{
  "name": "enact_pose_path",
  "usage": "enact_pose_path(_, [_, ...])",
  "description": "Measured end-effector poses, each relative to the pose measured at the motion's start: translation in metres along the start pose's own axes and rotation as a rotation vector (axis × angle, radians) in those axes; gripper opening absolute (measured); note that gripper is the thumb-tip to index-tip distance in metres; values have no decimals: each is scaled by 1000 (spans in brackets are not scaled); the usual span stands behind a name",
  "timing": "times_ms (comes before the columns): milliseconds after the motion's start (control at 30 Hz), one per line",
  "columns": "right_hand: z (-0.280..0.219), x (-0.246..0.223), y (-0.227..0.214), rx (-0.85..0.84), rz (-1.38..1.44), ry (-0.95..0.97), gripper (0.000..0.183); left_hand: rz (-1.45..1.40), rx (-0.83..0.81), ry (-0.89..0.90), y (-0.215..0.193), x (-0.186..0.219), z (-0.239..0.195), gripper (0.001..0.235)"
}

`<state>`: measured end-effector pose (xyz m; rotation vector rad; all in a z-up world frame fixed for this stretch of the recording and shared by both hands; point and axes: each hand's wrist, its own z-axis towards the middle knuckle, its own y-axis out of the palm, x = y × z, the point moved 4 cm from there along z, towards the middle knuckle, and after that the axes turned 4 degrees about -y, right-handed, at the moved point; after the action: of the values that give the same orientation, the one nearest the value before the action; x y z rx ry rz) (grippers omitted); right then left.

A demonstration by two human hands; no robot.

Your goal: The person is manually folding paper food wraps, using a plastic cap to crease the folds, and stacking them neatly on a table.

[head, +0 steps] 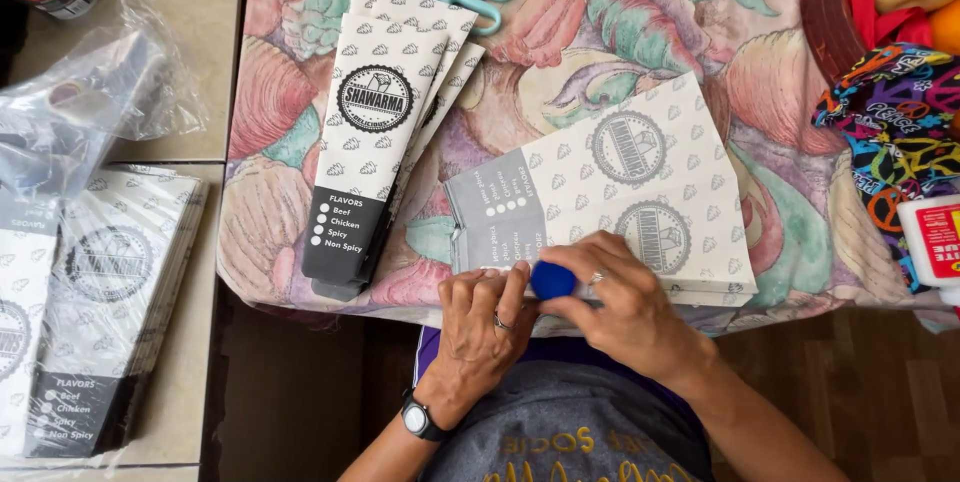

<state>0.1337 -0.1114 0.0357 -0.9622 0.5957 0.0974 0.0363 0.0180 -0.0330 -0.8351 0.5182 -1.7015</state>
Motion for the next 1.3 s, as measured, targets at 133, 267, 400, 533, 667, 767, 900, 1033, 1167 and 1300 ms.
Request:
enact_pose_path(133, [-16, 6, -17, 0, -3, 121, 51, -33, -67, -42, 13, -4, -15, 54])
enact_pose_path(267, [1, 1, 11, 64, -26, 32, 57, 5, -29, -29, 7, -1, -8, 54])
enact_pose_path(400, [9, -2, 15, 66, -57, -12, 52, 62, -38, -5, -4, 3, 2, 38])
enact_pose_path(533, [-19, -11, -2, 116, -273, -34, 72, 56, -51, 11, -4, 3, -3, 47])
enact_pose_path(667, [-55, -11, -5, 244, -459, -22, 32, -42, -62, -18, -10, 8, 8, 72])
enact_pose_path(767, [-61, -6, -1, 270, -511, -15, 22, -187, 21, 55, -20, 24, 31, 49])
enact_pose_path(900, [-59, -7, 0, 317, -514, -26, 17, -339, 55, 146, -14, 46, 31, 21])
enact_pose_path(1033, [-64, -2, -4, 276, -486, -2, 15, -414, 14, 114, -27, 16, 35, 22])
enact_pose_path(1167, [-69, 4, -3, 278, -456, -30, 21, -267, 36, 62, -50, -16, 33, 25])
enact_pose_path(1300, [-68, 4, -1, 298, -440, -15, 19, -225, 58, -154, -51, -48, 20, 28])
